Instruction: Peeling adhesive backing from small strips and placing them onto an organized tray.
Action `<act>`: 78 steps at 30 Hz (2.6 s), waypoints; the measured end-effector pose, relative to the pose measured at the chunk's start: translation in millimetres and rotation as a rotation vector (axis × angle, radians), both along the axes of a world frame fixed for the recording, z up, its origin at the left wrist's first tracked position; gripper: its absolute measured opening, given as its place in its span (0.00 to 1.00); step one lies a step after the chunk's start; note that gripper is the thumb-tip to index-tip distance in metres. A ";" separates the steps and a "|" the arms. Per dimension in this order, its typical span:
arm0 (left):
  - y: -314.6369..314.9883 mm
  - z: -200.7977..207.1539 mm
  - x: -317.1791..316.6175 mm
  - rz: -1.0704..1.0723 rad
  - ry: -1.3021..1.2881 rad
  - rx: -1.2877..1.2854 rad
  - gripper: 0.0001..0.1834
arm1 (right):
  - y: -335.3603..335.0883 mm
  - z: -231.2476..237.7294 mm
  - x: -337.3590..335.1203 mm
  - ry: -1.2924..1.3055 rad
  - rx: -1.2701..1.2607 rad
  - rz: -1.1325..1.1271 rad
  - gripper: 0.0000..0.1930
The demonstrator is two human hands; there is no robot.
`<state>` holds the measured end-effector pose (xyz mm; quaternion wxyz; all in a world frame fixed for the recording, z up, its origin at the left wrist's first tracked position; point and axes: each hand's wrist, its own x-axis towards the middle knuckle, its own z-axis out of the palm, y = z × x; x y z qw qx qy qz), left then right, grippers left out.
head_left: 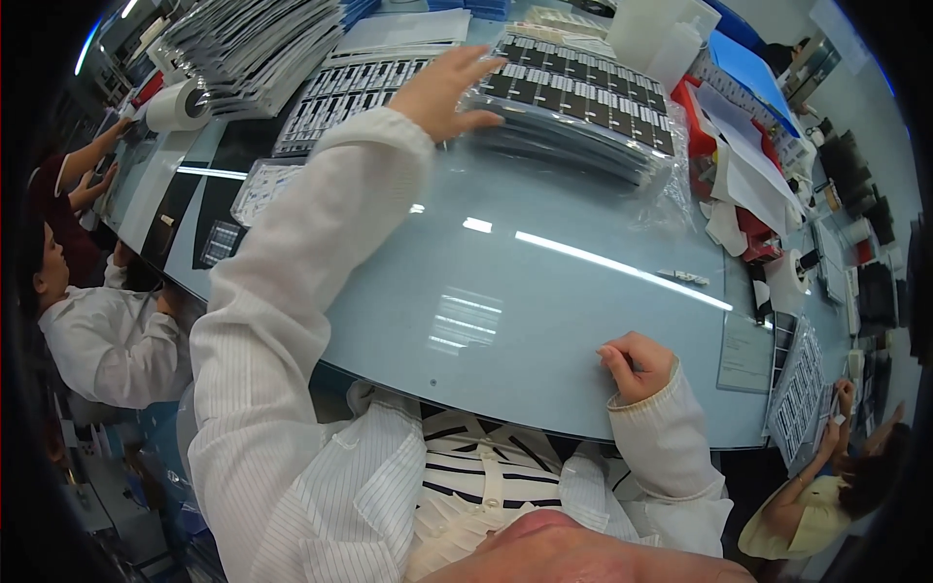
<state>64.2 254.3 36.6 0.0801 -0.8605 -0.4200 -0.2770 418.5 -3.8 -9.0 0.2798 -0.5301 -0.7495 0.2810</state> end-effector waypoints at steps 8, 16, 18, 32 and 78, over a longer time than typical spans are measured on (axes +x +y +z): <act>9.7 -9.0 57.8 0.133 0.203 -0.041 0.31 | -5.4 -6.9 0.4 0.047 0.071 -0.001 0.06; -10.2 0.4 45.5 0.076 0.148 0.195 0.20 | -2.6 -11.7 1.2 0.021 0.257 0.061 0.08; -4.6 6.5 47.3 0.125 0.111 0.139 0.18 | -2.9 -13.7 1.5 0.028 0.238 0.052 0.08; 7.9 52.7 19.9 0.077 -0.042 0.035 0.13 | -3.2 -8.1 -2.3 -0.009 0.206 0.015 0.09; -228.3 -37.2 -13.6 0.066 -0.138 -0.207 0.31 | 84.6 6.5 59.1 0.381 -0.719 0.023 0.37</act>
